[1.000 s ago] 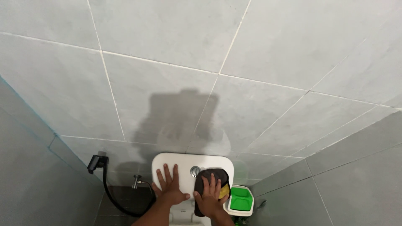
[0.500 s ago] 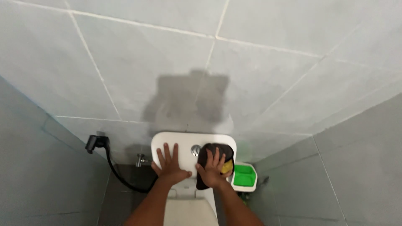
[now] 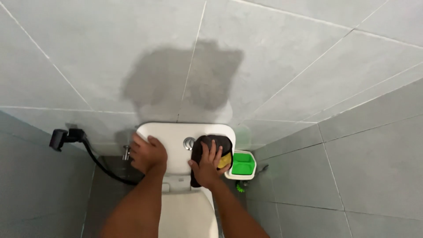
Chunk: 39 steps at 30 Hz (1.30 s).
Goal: The recorder cleans the exterior surfaces of a toilet using a cloth.
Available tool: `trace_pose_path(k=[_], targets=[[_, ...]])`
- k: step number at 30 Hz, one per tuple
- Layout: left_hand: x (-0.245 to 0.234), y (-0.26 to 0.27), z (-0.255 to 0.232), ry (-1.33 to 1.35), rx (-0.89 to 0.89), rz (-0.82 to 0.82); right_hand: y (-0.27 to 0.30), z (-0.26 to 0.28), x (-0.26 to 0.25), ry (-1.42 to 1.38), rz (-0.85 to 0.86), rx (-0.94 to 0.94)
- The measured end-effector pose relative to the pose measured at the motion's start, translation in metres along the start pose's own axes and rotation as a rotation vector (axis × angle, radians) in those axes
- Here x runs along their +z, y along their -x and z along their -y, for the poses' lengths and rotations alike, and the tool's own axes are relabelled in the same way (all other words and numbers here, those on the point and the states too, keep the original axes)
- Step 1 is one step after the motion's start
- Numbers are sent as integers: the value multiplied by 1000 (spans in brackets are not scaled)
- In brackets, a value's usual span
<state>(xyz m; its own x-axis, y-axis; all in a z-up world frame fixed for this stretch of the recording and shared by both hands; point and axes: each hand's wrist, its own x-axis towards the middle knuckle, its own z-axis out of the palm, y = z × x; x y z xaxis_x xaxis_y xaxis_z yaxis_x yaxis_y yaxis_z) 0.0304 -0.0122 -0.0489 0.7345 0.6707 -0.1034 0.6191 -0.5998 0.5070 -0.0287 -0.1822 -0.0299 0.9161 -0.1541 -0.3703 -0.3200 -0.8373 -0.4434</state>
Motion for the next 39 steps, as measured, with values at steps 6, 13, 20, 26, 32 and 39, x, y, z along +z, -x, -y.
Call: trace_pose_path(k=[6, 13, 20, 26, 32, 39], targets=[[9, -2, 0, -15, 17, -57, -6, 1, 1, 1, 0, 9], [0, 0, -4, -12, 3, -40, -8, -18, 11, -110, -136, -72], [11, -9, 0, -17, 5, -34, 3, -52, 19, -227, -351, -531], [6, -3, -2, -32, 12, -61, -10, -1, -4, -563, -183, -448], [10, -4, 4, -36, -7, -55, -28, -14, 10, -404, -97, -674], [9, -5, 0, -26, 3, -46, -20, -110, -4, -634, -3, -595]])
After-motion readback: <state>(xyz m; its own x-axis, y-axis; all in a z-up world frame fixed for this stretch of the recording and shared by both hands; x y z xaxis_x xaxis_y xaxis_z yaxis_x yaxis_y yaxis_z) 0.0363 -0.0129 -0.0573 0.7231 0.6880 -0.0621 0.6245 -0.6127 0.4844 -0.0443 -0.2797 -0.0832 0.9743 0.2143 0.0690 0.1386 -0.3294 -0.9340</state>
